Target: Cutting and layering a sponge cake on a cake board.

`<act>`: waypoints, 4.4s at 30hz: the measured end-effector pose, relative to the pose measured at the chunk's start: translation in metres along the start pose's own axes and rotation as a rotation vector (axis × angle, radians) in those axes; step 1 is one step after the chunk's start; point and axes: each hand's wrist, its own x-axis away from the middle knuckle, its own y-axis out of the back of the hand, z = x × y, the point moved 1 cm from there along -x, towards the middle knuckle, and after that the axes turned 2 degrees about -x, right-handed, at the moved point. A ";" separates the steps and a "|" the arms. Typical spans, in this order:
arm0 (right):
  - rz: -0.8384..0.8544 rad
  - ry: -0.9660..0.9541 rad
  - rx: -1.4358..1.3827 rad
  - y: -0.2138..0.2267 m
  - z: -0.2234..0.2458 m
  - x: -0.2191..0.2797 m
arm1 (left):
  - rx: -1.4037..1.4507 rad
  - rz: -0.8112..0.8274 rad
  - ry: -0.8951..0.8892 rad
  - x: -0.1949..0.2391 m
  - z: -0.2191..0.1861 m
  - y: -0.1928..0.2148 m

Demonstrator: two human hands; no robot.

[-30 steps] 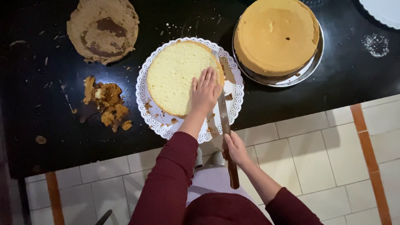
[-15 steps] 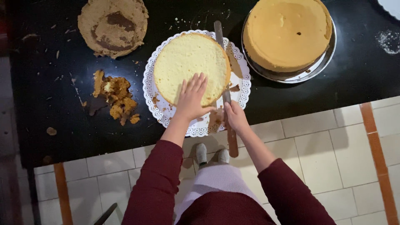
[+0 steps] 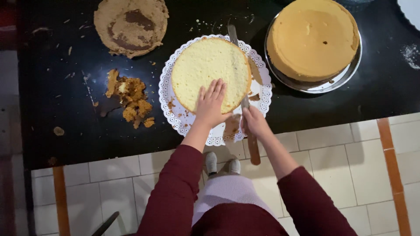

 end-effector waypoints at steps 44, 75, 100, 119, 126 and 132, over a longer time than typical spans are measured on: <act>-0.114 -0.077 0.056 -0.082 0.014 0.060 | -0.005 -0.024 0.140 0.027 0.044 0.005; -0.097 0.108 0.129 -0.096 0.011 0.003 | 0.000 -0.064 0.119 0.031 0.051 -0.009; -0.162 -0.010 0.256 -0.059 0.035 0.024 | 0.157 -0.096 0.270 -0.045 0.151 0.022; -0.122 -0.003 0.368 -0.069 0.071 0.007 | 0.158 -0.039 0.257 -0.048 0.156 0.017; -0.046 -0.064 0.358 -0.054 0.036 0.054 | 0.310 -0.189 0.304 -0.014 0.178 0.013; 0.039 -0.139 0.251 -0.089 0.021 0.093 | 1.106 -0.585 0.412 0.053 0.150 -0.006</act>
